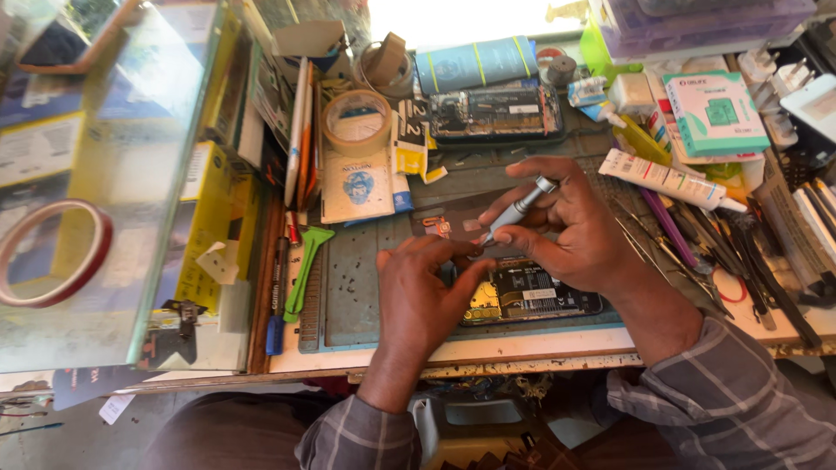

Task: The person uses a precision screwdriver to remove and place small screws on a disassembled smartphone motherboard. They repeatedly pick up screws from the workbench and place them into screw holes on the phone's internal frame.

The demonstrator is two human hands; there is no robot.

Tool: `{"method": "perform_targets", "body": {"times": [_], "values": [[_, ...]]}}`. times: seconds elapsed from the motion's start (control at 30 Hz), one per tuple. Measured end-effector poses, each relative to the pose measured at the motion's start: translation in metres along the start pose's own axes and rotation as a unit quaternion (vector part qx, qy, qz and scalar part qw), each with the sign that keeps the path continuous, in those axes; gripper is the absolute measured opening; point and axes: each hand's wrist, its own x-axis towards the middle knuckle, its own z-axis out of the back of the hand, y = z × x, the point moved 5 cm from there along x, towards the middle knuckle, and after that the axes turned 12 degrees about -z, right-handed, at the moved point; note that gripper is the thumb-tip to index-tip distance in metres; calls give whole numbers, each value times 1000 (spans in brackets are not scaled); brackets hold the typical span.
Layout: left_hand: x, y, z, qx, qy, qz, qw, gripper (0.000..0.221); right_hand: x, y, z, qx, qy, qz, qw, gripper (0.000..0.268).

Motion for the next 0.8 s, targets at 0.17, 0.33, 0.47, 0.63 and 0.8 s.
{"method": "perform_targets", "body": {"times": [0.17,0.33,0.47,0.63,0.8], "values": [[-2,7,0,-27,-15,3,1000,11,0,5,-1,-18,5,18,1000,62],[-3,6,0,-31,-12,-3,999,11,-1,4,0,-43,4,4,999,62],[-4,6,-1,-14,3,-4,1000,11,-3,7,-3,-44,3,3,999,64],[-6,5,-3,-5,9,-14,1000,13,-3,6,-3,-36,5,-14,999,66],[-5,2,-2,0,9,-21,1000,14,-2,5,-2,-56,8,-7,998,68]]}}
